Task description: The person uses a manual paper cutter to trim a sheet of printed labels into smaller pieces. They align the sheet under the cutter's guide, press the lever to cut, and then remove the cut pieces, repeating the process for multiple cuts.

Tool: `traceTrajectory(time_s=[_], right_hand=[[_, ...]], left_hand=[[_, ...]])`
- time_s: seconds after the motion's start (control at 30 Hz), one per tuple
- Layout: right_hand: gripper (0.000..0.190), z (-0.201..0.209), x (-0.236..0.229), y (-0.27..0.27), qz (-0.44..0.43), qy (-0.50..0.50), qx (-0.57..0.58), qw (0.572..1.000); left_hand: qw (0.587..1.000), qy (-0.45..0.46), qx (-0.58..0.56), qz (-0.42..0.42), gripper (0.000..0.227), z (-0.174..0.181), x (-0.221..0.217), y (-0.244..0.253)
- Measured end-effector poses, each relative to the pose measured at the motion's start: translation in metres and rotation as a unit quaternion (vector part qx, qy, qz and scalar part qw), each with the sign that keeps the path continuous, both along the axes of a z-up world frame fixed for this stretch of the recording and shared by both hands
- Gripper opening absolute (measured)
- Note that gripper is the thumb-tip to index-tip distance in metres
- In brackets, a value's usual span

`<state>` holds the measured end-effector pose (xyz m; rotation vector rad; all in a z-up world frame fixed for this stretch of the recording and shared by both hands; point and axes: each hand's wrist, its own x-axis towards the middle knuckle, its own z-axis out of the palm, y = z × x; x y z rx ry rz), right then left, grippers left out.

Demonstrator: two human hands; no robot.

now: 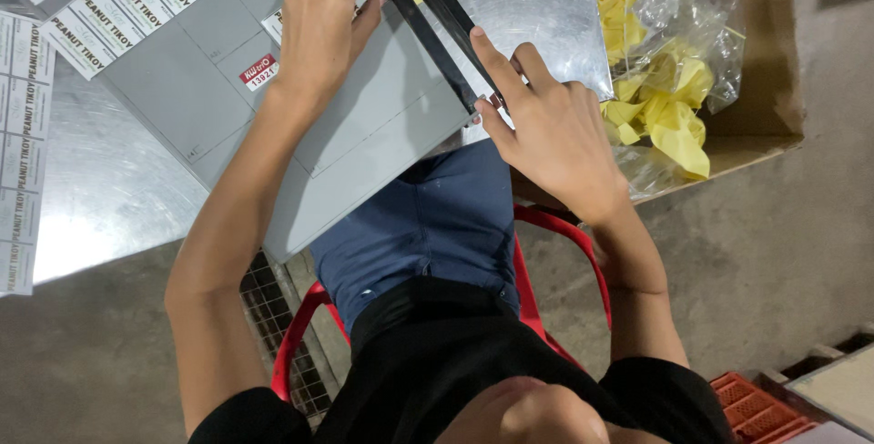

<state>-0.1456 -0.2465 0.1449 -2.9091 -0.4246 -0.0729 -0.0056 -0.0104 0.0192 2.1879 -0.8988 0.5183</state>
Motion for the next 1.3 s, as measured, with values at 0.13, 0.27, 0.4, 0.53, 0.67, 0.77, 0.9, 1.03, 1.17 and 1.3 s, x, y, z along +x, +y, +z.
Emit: traceTrajectory(time_s=[0.13,0.27,0.4,0.53,0.67,0.77,0.9,1.03,1.17,1.3], right_hand=[[0.061,-0.006,0.0,-0.002,0.002,-0.007,0.006,1.0],[0.061,-0.011,-0.001,-0.002,-0.015,0.019,0.012,1.0],[0.061,-0.017,-0.002,-0.003,-0.011,0.001,0.017,1.0],[0.062,-0.022,-0.004,-0.005,-0.006,0.002,0.027,1.0],[0.061,-0.024,-0.004,-0.006,-0.004,0.001,0.038,0.999],[0.061,-0.024,-0.004,-0.006,-0.005,0.001,0.029,1.0],[0.062,-0.025,-0.001,-0.003,-0.007,-0.001,0.032,0.999],[0.061,-0.023,-0.001,-0.007,-0.014,0.03,0.037,0.999],[0.053,-0.025,0.024,-0.038,0.013,0.1,0.164,0.981],[0.028,-0.093,0.114,-0.047,0.151,-0.08,0.408,0.897]], left_hand=[[1.0,-0.014,0.006,0.005,0.024,-0.002,0.002,-0.003],[1.0,-0.017,0.003,0.011,0.024,-0.003,0.002,-0.005],[1.0,-0.013,0.0,0.014,0.023,-0.005,0.004,-0.007],[1.0,-0.008,0.0,0.012,0.023,-0.006,0.003,-0.006],[1.0,-0.01,0.004,0.017,0.024,-0.007,0.004,-0.007],[1.0,-0.007,0.012,0.027,0.024,-0.009,0.004,-0.007],[1.0,0.003,0.009,0.024,0.022,-0.009,0.004,-0.006],[1.0,0.005,0.0,0.021,0.022,-0.008,0.004,-0.007],[1.0,0.001,0.002,0.021,0.024,-0.01,0.005,-0.006],[1.0,-0.002,0.0,0.023,0.024,-0.007,0.004,-0.008]])
